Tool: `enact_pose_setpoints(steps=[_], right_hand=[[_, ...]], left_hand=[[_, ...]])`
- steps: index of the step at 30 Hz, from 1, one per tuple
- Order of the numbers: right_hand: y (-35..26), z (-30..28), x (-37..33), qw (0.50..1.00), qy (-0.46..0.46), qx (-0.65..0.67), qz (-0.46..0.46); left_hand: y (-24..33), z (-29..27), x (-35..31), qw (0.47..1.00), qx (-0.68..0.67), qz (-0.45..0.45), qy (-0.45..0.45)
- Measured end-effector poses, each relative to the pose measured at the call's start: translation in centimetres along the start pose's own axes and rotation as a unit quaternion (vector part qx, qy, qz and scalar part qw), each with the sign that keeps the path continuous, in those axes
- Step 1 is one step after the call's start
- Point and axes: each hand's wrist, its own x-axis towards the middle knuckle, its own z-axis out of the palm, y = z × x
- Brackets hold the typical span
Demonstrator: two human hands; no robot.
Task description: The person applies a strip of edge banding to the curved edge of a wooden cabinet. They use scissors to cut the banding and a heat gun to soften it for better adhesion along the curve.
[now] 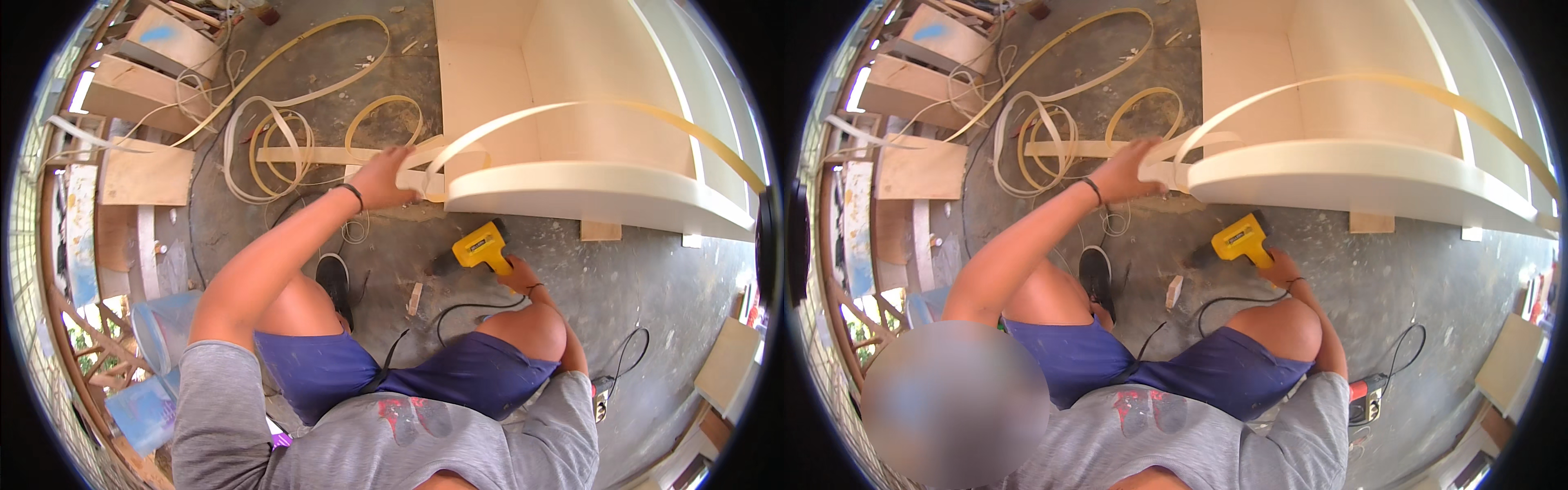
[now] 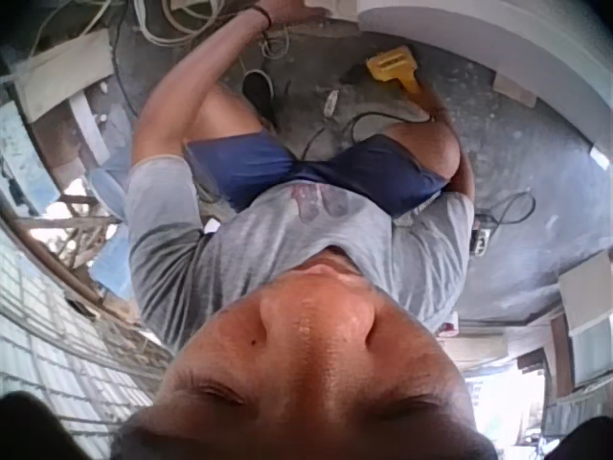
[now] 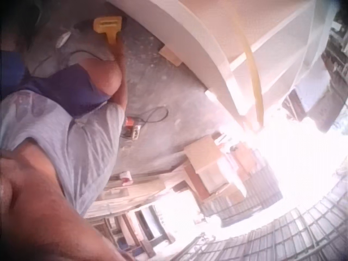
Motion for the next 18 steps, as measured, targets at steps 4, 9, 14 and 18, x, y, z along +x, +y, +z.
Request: enact_pose_setpoints(steps=[4, 9, 14, 18], right_hand=[[-1.5, -2.2, -5.8, 0.995, 0.009, 0.036, 0.088], [-8.7, -6.6, -16.9, 0.956, 0.088, 0.124, 0.251], [-15.6, -6.4, -26.2, 0.912, 0.241, 0.196, 0.268], [-21.3, -4.5, -30.2, 0.821, 0.361, 0.388, 0.213]], left_hand=[[-4.0, 4.0, 2.2, 0.996, -0.003, 0.087, -0.006], [-5.7, 4.1, 7.1, 0.976, -0.108, 0.09, -0.163], [-6.1, 1.1, 14.9, 0.973, -0.152, 0.171, 0.005], [-5.4, -4.8, 25.1, 0.977, -0.062, 0.122, 0.166]])
